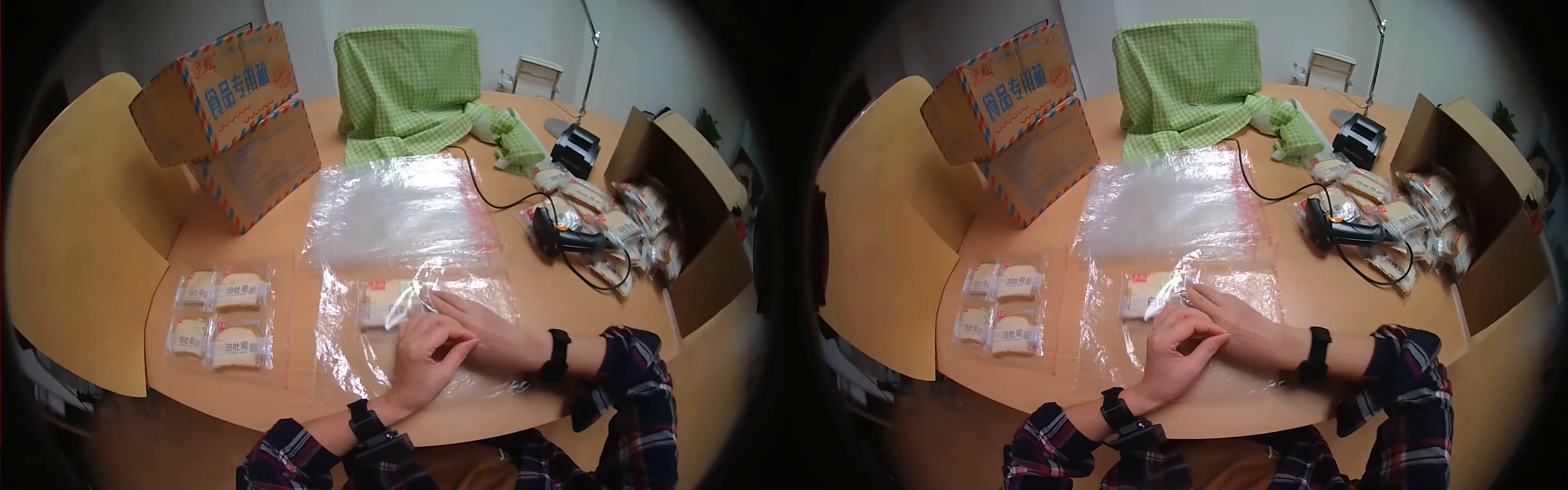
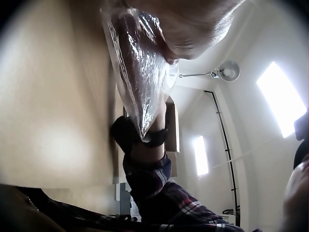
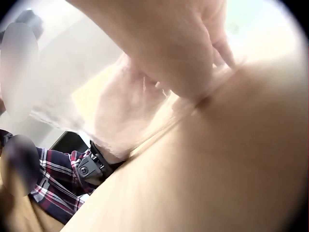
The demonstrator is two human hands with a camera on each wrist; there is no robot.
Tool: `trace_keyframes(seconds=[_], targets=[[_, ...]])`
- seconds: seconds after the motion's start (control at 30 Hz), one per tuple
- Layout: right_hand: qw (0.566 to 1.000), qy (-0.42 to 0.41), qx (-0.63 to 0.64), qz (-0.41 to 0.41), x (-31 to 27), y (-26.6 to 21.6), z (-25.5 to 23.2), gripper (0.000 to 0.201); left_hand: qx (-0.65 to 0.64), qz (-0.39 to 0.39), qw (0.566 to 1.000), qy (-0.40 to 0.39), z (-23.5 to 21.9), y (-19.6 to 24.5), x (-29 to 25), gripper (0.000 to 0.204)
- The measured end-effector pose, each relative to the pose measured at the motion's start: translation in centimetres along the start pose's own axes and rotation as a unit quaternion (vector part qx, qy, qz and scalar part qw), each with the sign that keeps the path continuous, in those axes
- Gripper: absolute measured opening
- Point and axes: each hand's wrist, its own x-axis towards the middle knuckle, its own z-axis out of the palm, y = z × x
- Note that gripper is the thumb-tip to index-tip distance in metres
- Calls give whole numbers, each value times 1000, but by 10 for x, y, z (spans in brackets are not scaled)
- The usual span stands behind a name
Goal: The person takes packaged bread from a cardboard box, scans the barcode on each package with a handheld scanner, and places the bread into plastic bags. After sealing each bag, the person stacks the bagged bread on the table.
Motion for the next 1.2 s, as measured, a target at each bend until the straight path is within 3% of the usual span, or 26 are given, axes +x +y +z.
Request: trace_keyframes(seconds=[0.13,0.2,0.3,0.37,0.43,0.47,0.5,0.53,0.57,0.63,0.67,0.7,0.77,0.8,0.83,0.9,0.97,1.13,1.2], targets=[[993,85,70,36,27,0,17,54,-25,1,1000,4,1,0,2,9],[998,57,27,4,36,11,30,65,-29,17,999,-2,0,0,3,9],[997,36,59,47,36,15,46,66,-48,17,999,-16,1,-3,0,8],[995,31,88,41,33,20,48,68,-64,-33,997,-18,1,-6,-3,9],[993,54,90,44,32,20,44,68,-102,-57,993,28,3,-9,-6,15],[987,39,148,41,38,19,41,65,-111,-46,993,11,3,-13,-6,15],[978,26,207,33,38,19,37,62,-122,-103,986,41,2,-17,-7,19],[979,35,199,44,31,24,35,62,-129,-162,976,73,1,-22,-8,22],[987,17,156,25,23,30,35,59,-132,-156,977,63,1,-26,-10,22],[994,0,110,9,3,38,28,56,-29,-175,984,-8,0,-32,-12,27],[991,-31,133,9,-16,42,12,54,48,-127,990,-45,-2,-28,-11,37],[986,-65,155,9,-32,47,-9,51,46,-124,990,-46,-3,-23,-11,37],[937,-150,268,167,-49,60,-78,36,229,-18,962,-149,-4,-15,-12,51],[948,-97,213,214,-61,69,-107,24,216,-40,958,-185,-3,-12,-14,66],[967,26,113,226,-83,98,-106,18,216,-36,958,-185,-1,-7,-14,66],[912,102,-100,384,-107,143,-121,15,346,-11,897,-274,1,3,-13,80],[841,160,-231,463,-125,176,-131,17,323,-42,896,-303,1,7,-10,90],[806,75,-306,502,-148,199,-129,24,356,-84,851,-378,1,15,-8,97],[796,39,-328,507,-154,223,-116,25,353,-59,857,-369,-2,-4,-16,91]])
